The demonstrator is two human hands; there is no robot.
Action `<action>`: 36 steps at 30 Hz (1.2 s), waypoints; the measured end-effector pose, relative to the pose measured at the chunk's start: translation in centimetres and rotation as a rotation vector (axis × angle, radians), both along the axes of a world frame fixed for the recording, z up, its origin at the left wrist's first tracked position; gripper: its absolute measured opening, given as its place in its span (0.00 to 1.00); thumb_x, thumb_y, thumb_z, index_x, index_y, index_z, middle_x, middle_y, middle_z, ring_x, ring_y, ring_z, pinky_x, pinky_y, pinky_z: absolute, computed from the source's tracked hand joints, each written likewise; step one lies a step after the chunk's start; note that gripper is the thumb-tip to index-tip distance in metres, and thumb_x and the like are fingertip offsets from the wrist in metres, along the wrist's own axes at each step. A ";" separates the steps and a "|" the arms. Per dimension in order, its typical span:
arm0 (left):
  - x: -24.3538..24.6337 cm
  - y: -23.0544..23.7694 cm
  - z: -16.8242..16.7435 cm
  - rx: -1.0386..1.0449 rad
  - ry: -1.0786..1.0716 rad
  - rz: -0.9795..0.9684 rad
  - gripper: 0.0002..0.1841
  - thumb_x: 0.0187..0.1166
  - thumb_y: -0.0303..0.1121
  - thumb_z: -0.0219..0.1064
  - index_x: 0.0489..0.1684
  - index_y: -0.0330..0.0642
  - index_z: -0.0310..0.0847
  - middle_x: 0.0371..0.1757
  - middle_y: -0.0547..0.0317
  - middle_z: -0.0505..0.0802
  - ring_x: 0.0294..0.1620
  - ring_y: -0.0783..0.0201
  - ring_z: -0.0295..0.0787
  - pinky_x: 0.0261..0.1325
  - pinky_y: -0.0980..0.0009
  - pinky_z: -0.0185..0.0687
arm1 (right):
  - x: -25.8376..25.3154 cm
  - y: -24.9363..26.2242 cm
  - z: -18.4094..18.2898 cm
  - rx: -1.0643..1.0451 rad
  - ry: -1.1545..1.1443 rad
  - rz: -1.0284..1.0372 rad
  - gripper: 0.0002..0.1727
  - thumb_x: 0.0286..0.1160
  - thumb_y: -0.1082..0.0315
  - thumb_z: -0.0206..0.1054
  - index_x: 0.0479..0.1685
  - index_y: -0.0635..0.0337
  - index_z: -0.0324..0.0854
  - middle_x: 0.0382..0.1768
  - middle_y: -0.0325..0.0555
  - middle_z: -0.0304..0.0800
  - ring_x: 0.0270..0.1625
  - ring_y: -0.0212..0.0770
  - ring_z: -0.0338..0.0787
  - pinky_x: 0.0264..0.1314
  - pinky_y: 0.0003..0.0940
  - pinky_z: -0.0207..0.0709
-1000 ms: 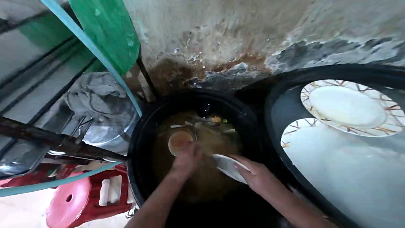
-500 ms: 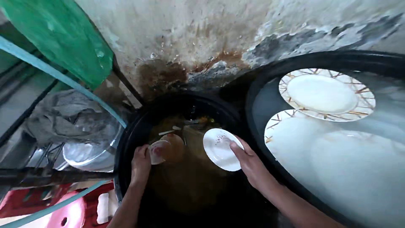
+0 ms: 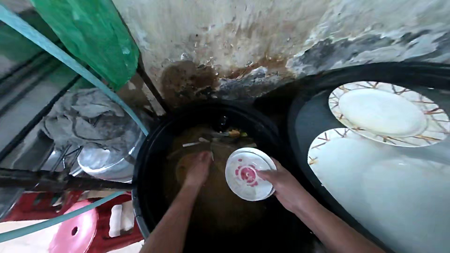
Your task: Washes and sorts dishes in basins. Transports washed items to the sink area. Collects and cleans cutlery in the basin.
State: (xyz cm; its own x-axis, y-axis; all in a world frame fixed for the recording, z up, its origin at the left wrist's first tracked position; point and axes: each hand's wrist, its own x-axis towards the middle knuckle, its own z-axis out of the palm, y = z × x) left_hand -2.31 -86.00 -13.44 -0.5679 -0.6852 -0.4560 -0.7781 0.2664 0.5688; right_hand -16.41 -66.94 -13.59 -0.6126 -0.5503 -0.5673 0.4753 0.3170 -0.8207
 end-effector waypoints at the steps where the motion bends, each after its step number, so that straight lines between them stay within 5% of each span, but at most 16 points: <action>1: 1.2 -2.0 -1.5 -0.126 -0.087 -0.034 0.22 0.94 0.42 0.52 0.78 0.41 0.78 0.80 0.42 0.79 0.83 0.42 0.72 0.84 0.42 0.64 | 0.0 0.0 -0.1 -0.001 0.011 -0.015 0.35 0.77 0.81 0.63 0.86 0.61 0.59 0.59 0.59 0.86 0.55 0.43 0.92 0.56 0.38 0.88; 2: 2.3 -3.7 -2.6 -0.210 -0.167 -0.031 0.22 0.93 0.39 0.54 0.78 0.38 0.77 0.81 0.39 0.78 0.85 0.39 0.68 0.86 0.41 0.58 | 0.0 0.0 -0.1 -0.003 0.012 -0.039 0.34 0.78 0.81 0.63 0.86 0.61 0.60 0.59 0.59 0.86 0.55 0.44 0.92 0.56 0.38 0.87; 6: 4.7 -6.0 -4.9 -0.151 -0.380 0.170 0.32 0.91 0.53 0.54 0.82 0.35 0.71 0.84 0.31 0.72 0.85 0.33 0.65 0.84 0.37 0.61 | 0.0 0.1 -0.4 -0.042 0.004 -0.107 0.30 0.81 0.77 0.62 0.84 0.58 0.65 0.58 0.56 0.88 0.55 0.44 0.93 0.57 0.40 0.88; 9: 5.3 -5.9 -4.6 -0.018 -0.302 0.212 0.31 0.92 0.51 0.52 0.80 0.32 0.72 0.80 0.32 0.77 0.84 0.37 0.69 0.85 0.41 0.61 | -0.1 0.0 -0.4 -0.052 -0.009 -0.110 0.27 0.85 0.71 0.62 0.83 0.56 0.66 0.60 0.55 0.88 0.57 0.44 0.92 0.59 0.41 0.87; 12: 5.3 -5.2 -3.4 0.131 -0.128 0.353 0.30 0.88 0.52 0.61 0.74 0.32 0.76 0.72 0.33 0.83 0.76 0.39 0.78 0.77 0.41 0.71 | -0.2 0.0 -0.3 -0.055 -0.019 -0.128 0.26 0.87 0.67 0.61 0.84 0.55 0.66 0.62 0.55 0.88 0.59 0.45 0.92 0.60 0.43 0.87; 16: 4.7 -3.3 -2.0 0.250 0.071 0.358 0.26 0.82 0.31 0.69 0.78 0.39 0.70 0.69 0.37 0.84 0.66 0.44 0.85 0.66 0.45 0.81 | -0.2 -0.2 -0.2 -0.024 -0.018 -0.138 0.27 0.88 0.65 0.61 0.85 0.53 0.66 0.63 0.56 0.87 0.60 0.47 0.91 0.60 0.45 0.86; 20: 4.0 -1.1 0.4 -0.058 0.096 0.186 0.18 0.87 0.30 0.62 0.74 0.40 0.78 0.66 0.40 0.89 0.65 0.45 0.87 0.69 0.45 0.80 | -0.3 -0.2 -0.2 -0.036 0.007 -0.139 0.26 0.89 0.65 0.60 0.84 0.55 0.65 0.63 0.57 0.87 0.60 0.48 0.91 0.61 0.46 0.86; 23: 4.6 -1.2 2.1 -0.160 0.277 0.298 0.18 0.90 0.32 0.60 0.73 0.38 0.80 0.67 0.40 0.89 0.67 0.46 0.87 0.71 0.43 0.78 | -0.4 -0.1 0.0 -0.060 -0.035 -0.177 0.24 0.89 0.65 0.59 0.82 0.55 0.68 0.59 0.56 0.88 0.56 0.46 0.92 0.58 0.44 0.87; 26: 4.9 -1.2 2.6 -0.015 0.482 0.515 0.17 0.90 0.37 0.60 0.72 0.43 0.80 0.59 0.49 0.91 0.55 0.58 0.89 0.61 0.53 0.84 | -0.4 -0.2 0.2 -0.128 -0.158 -0.222 0.22 0.89 0.67 0.57 0.80 0.55 0.69 0.52 0.56 0.91 0.50 0.48 0.94 0.52 0.46 0.90; 30: 2.5 2.1 1.9 0.260 0.575 0.527 0.19 0.92 0.41 0.56 0.73 0.43 0.76 0.53 0.49 0.92 0.48 0.60 0.91 0.53 0.57 0.88 | -0.7 0.2 0.2 -0.224 -0.263 -0.189 0.22 0.90 0.67 0.55 0.79 0.58 0.70 0.52 0.59 0.92 0.51 0.50 0.95 0.53 0.48 0.91; 34: -1.2 3.7 1.5 0.608 0.591 0.377 0.23 0.95 0.47 0.47 0.74 0.45 0.78 0.59 0.53 0.91 0.56 0.60 0.90 0.61 0.59 0.86 | -0.9 0.2 0.2 -0.304 -0.294 -0.244 0.23 0.89 0.66 0.54 0.82 0.51 0.68 0.54 0.59 0.91 0.52 0.52 0.94 0.52 0.51 0.90; 36: -2.0 2.4 -0.3 0.656 0.549 0.470 0.28 0.95 0.53 0.43 0.71 0.41 0.79 0.57 0.52 0.92 0.53 0.59 0.91 0.57 0.60 0.86 | -0.9 0.2 0.1 -0.342 -0.266 -0.302 0.24 0.88 0.70 0.54 0.82 0.49 0.67 0.55 0.57 0.90 0.52 0.51 0.94 0.52 0.50 0.90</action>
State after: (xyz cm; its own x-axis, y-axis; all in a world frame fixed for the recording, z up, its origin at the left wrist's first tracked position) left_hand -4.32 -83.60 -13.78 -0.5489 -0.6005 -0.5815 -0.3061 -0.5029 0.8083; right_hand -17.27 -66.73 -13.51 -0.6316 -0.5529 -0.5435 0.7100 -0.1311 -0.6919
